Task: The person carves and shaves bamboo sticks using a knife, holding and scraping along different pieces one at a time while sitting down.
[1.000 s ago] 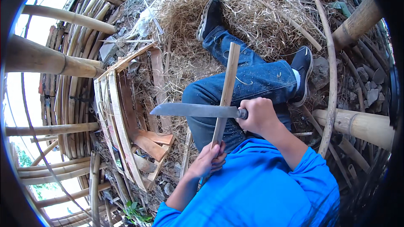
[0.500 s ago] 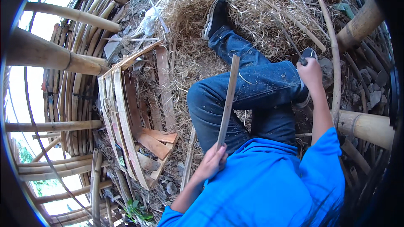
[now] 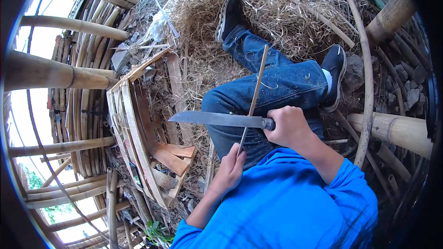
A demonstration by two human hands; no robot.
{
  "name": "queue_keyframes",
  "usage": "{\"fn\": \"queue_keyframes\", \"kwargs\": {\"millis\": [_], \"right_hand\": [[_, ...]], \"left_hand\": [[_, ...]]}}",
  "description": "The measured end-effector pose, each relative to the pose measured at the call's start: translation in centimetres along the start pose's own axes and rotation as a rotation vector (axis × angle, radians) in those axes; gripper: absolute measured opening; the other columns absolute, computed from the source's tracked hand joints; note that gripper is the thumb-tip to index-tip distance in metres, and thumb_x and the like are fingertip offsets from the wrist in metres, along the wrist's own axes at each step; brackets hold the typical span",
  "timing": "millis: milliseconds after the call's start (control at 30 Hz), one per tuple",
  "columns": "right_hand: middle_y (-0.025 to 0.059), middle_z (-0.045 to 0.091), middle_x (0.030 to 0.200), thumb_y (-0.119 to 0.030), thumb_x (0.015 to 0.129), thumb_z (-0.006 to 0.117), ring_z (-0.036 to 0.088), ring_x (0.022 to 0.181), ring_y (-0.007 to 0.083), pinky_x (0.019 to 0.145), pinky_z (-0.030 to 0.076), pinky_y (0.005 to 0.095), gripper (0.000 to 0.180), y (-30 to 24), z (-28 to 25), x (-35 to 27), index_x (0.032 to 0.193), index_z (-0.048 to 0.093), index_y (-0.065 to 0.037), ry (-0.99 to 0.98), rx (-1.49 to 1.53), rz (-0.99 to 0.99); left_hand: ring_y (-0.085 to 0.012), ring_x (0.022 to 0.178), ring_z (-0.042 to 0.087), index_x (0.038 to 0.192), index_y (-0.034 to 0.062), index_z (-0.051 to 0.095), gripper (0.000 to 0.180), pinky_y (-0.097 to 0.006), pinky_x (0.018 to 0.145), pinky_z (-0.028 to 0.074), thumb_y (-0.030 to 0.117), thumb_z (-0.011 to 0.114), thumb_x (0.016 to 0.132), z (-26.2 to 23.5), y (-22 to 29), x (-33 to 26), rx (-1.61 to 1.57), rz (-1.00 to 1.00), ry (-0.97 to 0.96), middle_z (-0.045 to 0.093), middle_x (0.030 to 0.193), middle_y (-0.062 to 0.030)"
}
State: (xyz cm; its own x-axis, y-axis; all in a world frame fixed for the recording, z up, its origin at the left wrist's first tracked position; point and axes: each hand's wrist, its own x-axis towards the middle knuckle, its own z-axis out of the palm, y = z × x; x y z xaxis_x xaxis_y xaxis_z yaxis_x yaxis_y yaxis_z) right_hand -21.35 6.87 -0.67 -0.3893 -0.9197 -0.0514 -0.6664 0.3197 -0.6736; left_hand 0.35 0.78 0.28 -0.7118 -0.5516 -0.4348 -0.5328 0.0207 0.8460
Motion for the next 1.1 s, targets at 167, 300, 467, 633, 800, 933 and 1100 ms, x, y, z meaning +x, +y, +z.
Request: {"fn": "queue_keyframes", "kwargs": {"millis": [167, 300, 467, 633, 800, 933, 1100], "right_hand": [[0.0169, 0.065, 0.067, -0.026, 0.065, 0.067, 0.066, 0.068, 0.0350, 0.066, 0.054, 0.0439, 0.017, 1.0, -0.8, 0.8, 0.066, 0.067, -0.009, -0.064, -0.187, 0.077], [0.0170, 0.066, 0.071, -0.028, 0.065, 0.068, 0.066, 0.071, 0.0351, 0.068, 0.054, 0.0434, 0.020, 3.4, -1.3, 2.1, 0.069, 0.069, -0.008, -0.085, -0.287, 0.136], [0.0184, 0.066, 0.073, -0.028, 0.067, 0.067, 0.067, 0.072, 0.0361, 0.072, 0.055, 0.0436, 0.021, 4.4, -0.8, 3.2, 0.072, 0.071, -0.008, -0.099, -0.301, 0.116], [0.0243, 0.067, 0.086, -0.025, 0.079, 0.058, 0.066, 0.082, 0.0390, 0.076, 0.052, 0.0482, 0.027, 10.7, -4.6, 6.4, 0.083, 0.071, -0.001, 0.133, -0.331, 0.577], [0.0207, 0.064, 0.071, -0.024, 0.079, 0.061, 0.064, 0.073, 0.0391, 0.066, 0.050, 0.0463, 0.024, 12.5, -7.0, 3.0, 0.075, 0.067, -0.001, 0.471, -0.197, 0.478], [0.0192, 0.064, 0.069, -0.019, 0.076, 0.064, 0.065, 0.068, 0.0364, 0.061, 0.050, 0.0420, 0.018, 7.3, -3.8, 1.1, 0.073, 0.066, -0.002, 0.470, -0.069, 0.303], [0.0158, 0.062, 0.064, -0.022, 0.071, 0.070, 0.064, 0.067, 0.0366, 0.059, 0.051, 0.0443, 0.016, 2.9, -0.7, 0.0, 0.070, 0.065, -0.006, 0.179, 0.074, 0.161]], "left_hand": [[-0.0458, 0.067, 0.055, 0.099, 0.0020, 0.043, 0.015, -0.049, 0.057, 0.039, 0.017, 0.043, 0.098, 0.1, 2.3, -0.9, 0.210, -0.052, 0.066, 0.053, 0.066, -0.0246], [-0.0493, 0.069, 0.056, 0.100, 0.0021, 0.043, 0.014, -0.055, 0.058, 0.039, 0.016, 0.043, 0.098, 0.3, 1.6, -1.5, 0.276, -0.048, 0.075, 0.056, 0.067, -0.0270], [-0.0498, 0.068, 0.056, 0.099, 0.0024, 0.042, 0.014, -0.056, 0.057, 0.040, 0.016, 0.044, 0.097, 0.2, 1.3, -1.2, 0.295, -0.067, 0.076, 0.056, 0.067, -0.0284], [-0.0492, 0.068, 0.057, 0.097, 0.0048, 0.043, 0.011, -0.056, 0.057, 0.042, 0.015, 0.047, 0.095, 0.8, -0.1, -3.4, 0.229, -0.097, 0.063, 0.056, 0.067, -0.0290], [-0.0445, 0.069, 0.058, 0.095, 0.0032, 0.044, 0.012, -0.046, 0.057, 0.042, 0.015, 0.045, 0.097, 0.2, 0.6, -2.9, 0.054, -0.156, 0.065, 0.053, 0.067, -0.0240], [-0.0201, 0.054, 0.047, 0.094, 0.0033, 0.043, 0.017, -0.036, 0.051, 0.037, 0.019, 0.042, 0.100, 0.1, -1.4, -1.6, -0.140, -0.051, -0.009, 0.046, 0.066, -0.0080], [-0.0079, 0.057, 0.036, 0.093, 0.0059, 0.045, 0.022, -0.026, 0.052, 0.033, 0.025, 0.039, 0.102, -0.5, -0.2, -1.0, -0.602, -0.281, -0.211, 0.039, 0.067, 0.0023]]}}
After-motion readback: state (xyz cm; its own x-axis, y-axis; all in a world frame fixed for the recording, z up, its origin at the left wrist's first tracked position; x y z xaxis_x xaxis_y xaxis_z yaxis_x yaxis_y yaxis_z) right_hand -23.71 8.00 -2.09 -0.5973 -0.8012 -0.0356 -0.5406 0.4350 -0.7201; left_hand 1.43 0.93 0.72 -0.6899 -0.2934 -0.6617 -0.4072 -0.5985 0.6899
